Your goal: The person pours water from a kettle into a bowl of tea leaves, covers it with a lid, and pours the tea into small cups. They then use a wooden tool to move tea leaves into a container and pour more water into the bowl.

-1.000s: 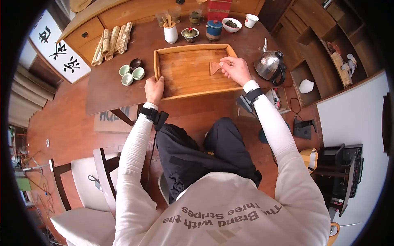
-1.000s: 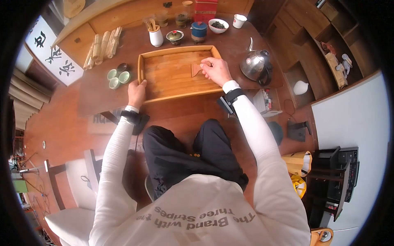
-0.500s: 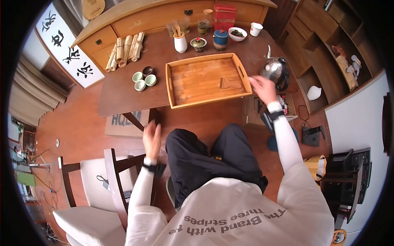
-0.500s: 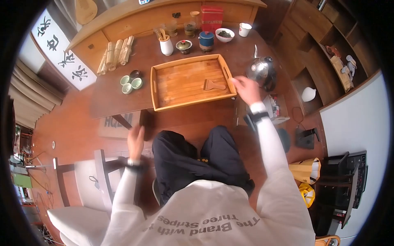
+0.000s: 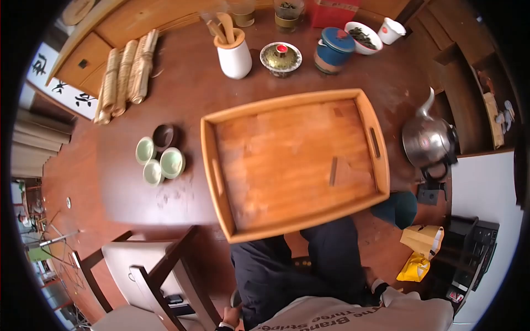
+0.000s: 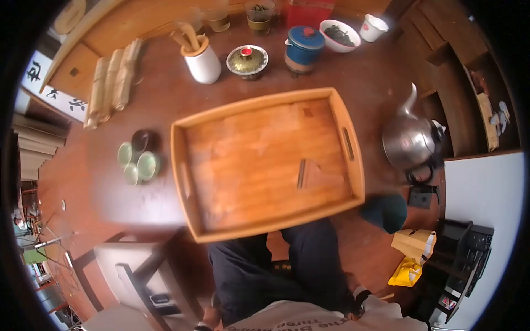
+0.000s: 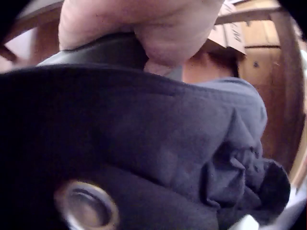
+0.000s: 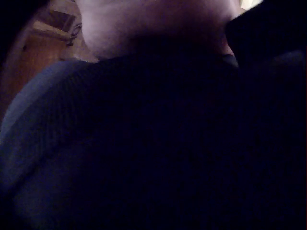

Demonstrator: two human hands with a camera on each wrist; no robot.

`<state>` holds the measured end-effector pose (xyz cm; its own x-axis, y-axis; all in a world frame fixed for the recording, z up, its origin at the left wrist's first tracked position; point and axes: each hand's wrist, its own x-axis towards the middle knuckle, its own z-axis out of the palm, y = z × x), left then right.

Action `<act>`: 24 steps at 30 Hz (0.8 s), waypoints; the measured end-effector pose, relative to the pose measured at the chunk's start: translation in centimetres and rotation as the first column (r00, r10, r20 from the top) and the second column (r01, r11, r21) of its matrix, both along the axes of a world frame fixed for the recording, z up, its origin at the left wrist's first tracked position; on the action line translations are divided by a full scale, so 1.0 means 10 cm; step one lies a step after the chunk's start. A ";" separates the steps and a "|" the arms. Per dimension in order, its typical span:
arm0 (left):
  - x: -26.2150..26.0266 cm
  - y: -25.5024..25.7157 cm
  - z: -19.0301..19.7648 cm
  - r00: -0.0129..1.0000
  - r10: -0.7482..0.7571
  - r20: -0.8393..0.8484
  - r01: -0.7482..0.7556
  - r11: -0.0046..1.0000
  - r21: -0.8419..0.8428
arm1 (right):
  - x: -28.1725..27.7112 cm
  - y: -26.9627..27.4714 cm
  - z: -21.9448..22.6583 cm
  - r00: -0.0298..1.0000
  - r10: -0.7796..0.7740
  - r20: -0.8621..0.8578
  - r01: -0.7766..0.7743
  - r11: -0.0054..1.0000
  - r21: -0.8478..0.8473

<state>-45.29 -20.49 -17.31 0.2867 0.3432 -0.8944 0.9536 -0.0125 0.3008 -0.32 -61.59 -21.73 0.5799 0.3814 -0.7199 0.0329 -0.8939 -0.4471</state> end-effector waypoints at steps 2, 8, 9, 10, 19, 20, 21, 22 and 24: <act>0.15 0.07 0.14 0.830 0.558 -0.019 -0.557 0.825 -0.095 | 0.18 0.40 0.24 0.983 0.179 -0.032 -0.180 0.983 -0.041; 0.07 0.48 -0.28 0.953 -0.205 0.222 0.164 0.968 0.191 | 0.58 1.17 0.48 0.980 0.196 0.029 -0.194 0.980 -0.046; 0.18 0.52 -0.21 0.944 0.006 0.331 -0.073 0.979 0.190 | 0.71 1.42 0.62 0.979 0.203 0.028 -0.200 0.977 -0.081; 0.42 0.61 -0.17 0.927 0.290 0.236 -0.331 0.931 0.157 | 0.83 1.66 0.76 0.977 0.210 0.027 -0.205 0.972 -0.115; 1.30 1.05 -0.03 0.793 0.270 0.546 -0.524 0.760 0.385 | 1.20 1.86 0.48 0.997 0.009 -0.071 -0.009 1.000 -0.005; 1.24 0.96 -0.10 0.838 0.348 0.419 -0.512 0.768 0.385 | 1.14 1.75 0.45 0.985 -0.080 -0.154 0.064 0.993 -0.103; 1.28 0.97 -0.15 0.860 0.415 0.298 -0.506 0.770 0.390 | 1.19 1.73 0.39 0.961 -0.169 -0.217 0.128 0.973 -0.191; 1.22 0.98 -0.32 0.868 0.377 0.322 -0.491 0.747 0.449 | 1.16 1.74 0.35 0.964 -0.182 -0.191 0.157 0.978 -0.140; 1.18 0.95 -0.40 0.871 0.352 0.343 -0.486 0.722 0.493 | 1.23 1.63 0.39 0.890 0.353 0.289 -0.348 0.935 -0.069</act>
